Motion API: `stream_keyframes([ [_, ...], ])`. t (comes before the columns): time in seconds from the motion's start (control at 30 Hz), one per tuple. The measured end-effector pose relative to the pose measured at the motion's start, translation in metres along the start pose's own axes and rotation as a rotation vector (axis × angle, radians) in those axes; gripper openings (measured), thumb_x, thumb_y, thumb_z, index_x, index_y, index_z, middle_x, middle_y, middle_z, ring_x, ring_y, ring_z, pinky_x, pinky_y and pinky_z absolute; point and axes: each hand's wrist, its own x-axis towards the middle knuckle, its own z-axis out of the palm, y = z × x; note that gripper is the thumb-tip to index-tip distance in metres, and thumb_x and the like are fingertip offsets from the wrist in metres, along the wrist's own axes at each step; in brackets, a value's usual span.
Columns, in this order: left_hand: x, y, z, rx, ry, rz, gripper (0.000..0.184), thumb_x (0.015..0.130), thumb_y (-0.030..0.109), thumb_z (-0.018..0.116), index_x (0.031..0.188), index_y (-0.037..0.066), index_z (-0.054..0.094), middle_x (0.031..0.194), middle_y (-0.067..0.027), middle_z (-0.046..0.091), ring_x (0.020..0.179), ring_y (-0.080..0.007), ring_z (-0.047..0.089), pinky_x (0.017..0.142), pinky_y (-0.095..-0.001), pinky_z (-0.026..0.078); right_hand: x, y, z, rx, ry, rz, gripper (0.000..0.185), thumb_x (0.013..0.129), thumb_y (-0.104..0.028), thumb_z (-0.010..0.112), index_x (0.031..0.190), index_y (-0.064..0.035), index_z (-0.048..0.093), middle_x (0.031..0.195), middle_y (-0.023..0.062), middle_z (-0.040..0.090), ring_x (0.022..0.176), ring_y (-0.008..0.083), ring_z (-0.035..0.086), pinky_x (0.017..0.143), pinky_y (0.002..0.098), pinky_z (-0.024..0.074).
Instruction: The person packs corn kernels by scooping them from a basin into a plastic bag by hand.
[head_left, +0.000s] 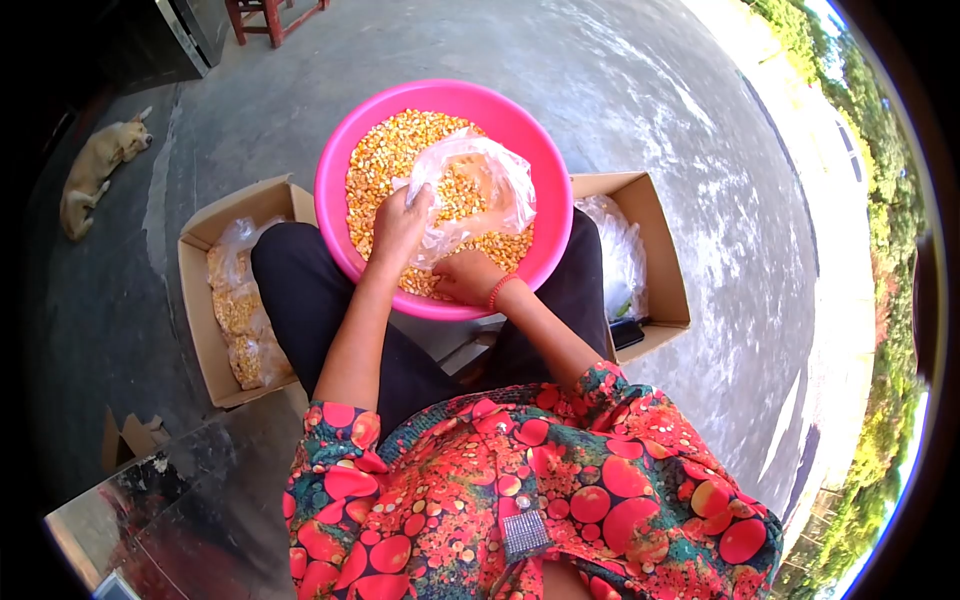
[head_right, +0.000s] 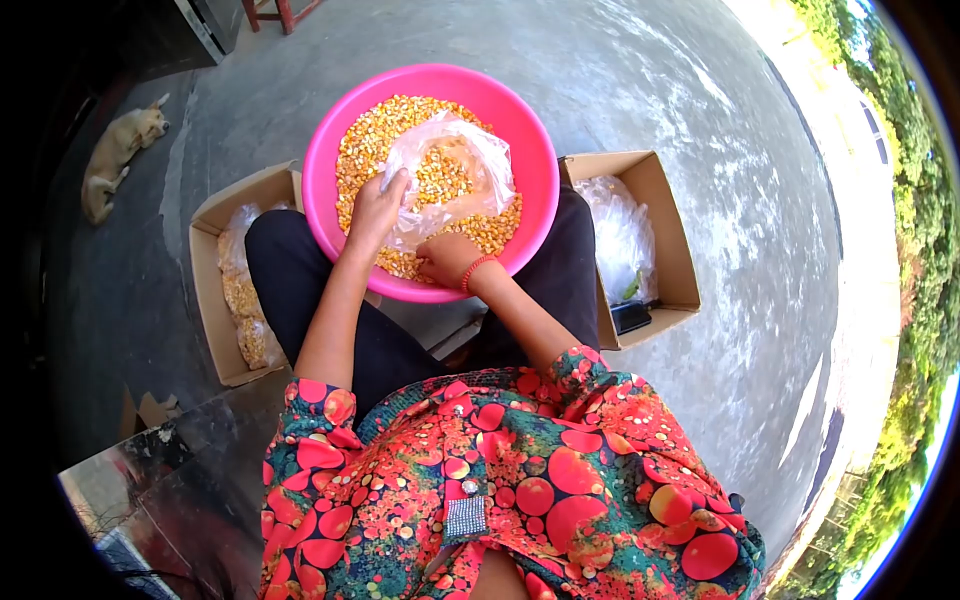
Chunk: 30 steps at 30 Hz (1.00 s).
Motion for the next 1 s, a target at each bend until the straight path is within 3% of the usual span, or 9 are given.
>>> stream_keyframes([
  [0.1, -0.002, 0.002, 0.001, -0.027, 0.047, 0.057, 0.035, 0.087, 0.031, 0.051, 0.075, -0.001, 0.058, 0.060, -0.0030, 0.052, 0.055, -0.0115, 0.048, 0.054, -0.0287, 0.039, -0.004, 0.010, 0.000, 0.202, 0.091, 0.008, 0.020, 0.076, -0.017, 0.055, 0.090, -0.0068, 0.064, 0.075, 0.0149, 0.063, 0.071, 0.0277, 0.062, 0.066, 0.0365, 0.0490],
  [0.2, -0.003, 0.007, -0.004, 0.030, 0.001, -0.014, 0.040, 0.084, 0.036, 0.050, 0.091, -0.001, 0.062, 0.078, -0.0195, 0.063, 0.076, -0.0318, 0.062, 0.067, -0.0384, 0.046, -0.015, 0.004, -0.020, 0.687, -0.033, 0.297, 0.017, 0.079, -0.011, 0.055, 0.092, -0.0055, 0.064, 0.070, 0.0106, 0.063, 0.063, 0.0175, 0.061, 0.055, 0.0296, 0.0503],
  [0.43, -0.002, 0.006, -0.001, 0.028, -0.002, -0.028, 0.039, 0.084, 0.035, 0.050, 0.091, -0.002, 0.061, 0.077, -0.0195, 0.062, 0.075, -0.0317, 0.062, 0.066, -0.0385, 0.045, -0.024, 0.009, -0.049, 1.112, -0.123, 0.268, 0.016, 0.086, -0.011, 0.053, 0.098, -0.0031, 0.060, 0.079, 0.0014, 0.061, 0.063, 0.0058, 0.057, 0.057, 0.0194, 0.0494],
  [0.5, -0.003, 0.006, 0.000, -0.040, 0.025, 0.031, 0.034, 0.087, 0.030, 0.050, 0.078, -0.001, 0.060, 0.061, -0.0034, 0.053, 0.055, -0.0113, 0.049, 0.053, -0.0284, 0.039, -0.020, 0.008, -0.063, 1.174, -0.038, 0.245, 0.017, 0.086, -0.011, 0.053, 0.099, -0.0026, 0.060, 0.080, 0.0019, 0.062, 0.065, 0.0062, 0.057, 0.060, 0.0199, 0.0503],
  [0.6, -0.005, 0.011, -0.001, -0.082, -0.012, 0.008, 0.032, 0.088, 0.028, 0.050, 0.080, -0.001, 0.060, 0.061, -0.0031, 0.054, 0.055, -0.0104, 0.049, 0.053, -0.0274, 0.039, -0.007, 0.009, -0.081, 1.301, 0.210, 0.212, 0.023, 0.088, -0.011, 0.050, 0.106, 0.0010, 0.056, 0.088, 0.0046, 0.062, 0.077, 0.0115, 0.061, 0.071, 0.0242, 0.0517],
  [0.73, -0.004, 0.008, -0.001, -0.060, -0.004, -0.015, 0.037, 0.085, 0.033, 0.051, 0.091, -0.002, 0.062, 0.074, -0.0171, 0.063, 0.069, -0.0243, 0.062, 0.063, -0.0350, 0.046, 0.006, 0.019, -0.082, 0.635, 0.585, -0.013, 0.024, 0.087, -0.012, 0.051, 0.108, -0.0004, 0.055, 0.091, 0.0045, 0.062, 0.078, 0.0108, 0.060, 0.068, 0.0235, 0.0505],
  [0.8, -0.005, 0.009, -0.001, -0.101, -0.006, -0.004, 0.031, 0.088, 0.027, 0.050, 0.081, -0.001, 0.061, 0.062, -0.0027, 0.054, 0.055, -0.0095, 0.049, 0.053, -0.0268, 0.040, 0.007, 0.021, -0.080, 0.105, 0.762, -0.177, 0.023, 0.087, -0.013, 0.051, 0.106, -0.0013, 0.057, 0.091, 0.0042, 0.062, 0.076, 0.0097, 0.059, 0.065, 0.0227, 0.0502],
  [0.9, -0.004, 0.009, -0.001, -0.080, -0.009, -0.023, 0.035, 0.085, 0.032, 0.052, 0.091, -0.001, 0.062, 0.074, -0.0159, 0.063, 0.068, -0.0245, 0.062, 0.063, -0.0349, 0.046, -0.008, 0.000, -0.080, 0.739, 0.095, 0.123, 0.018, 0.086, -0.016, 0.052, 0.094, -0.0031, 0.063, 0.081, 0.0030, 0.062, 0.069, 0.0061, 0.056, 0.053, 0.0204, 0.0473],
  [1.0, -0.002, 0.008, 0.001, -0.014, -0.020, -0.019, 0.035, 0.085, 0.031, 0.052, 0.090, -0.002, 0.062, 0.074, -0.0155, 0.063, 0.068, -0.0252, 0.062, 0.062, -0.0353, 0.046, -0.002, 0.004, -0.046, 0.408, -0.034, -0.213, 0.020, 0.081, -0.017, 0.054, 0.095, -0.0070, 0.064, 0.084, 0.0119, 0.063, 0.076, 0.0240, 0.061, 0.070, 0.0337, 0.0485],
])
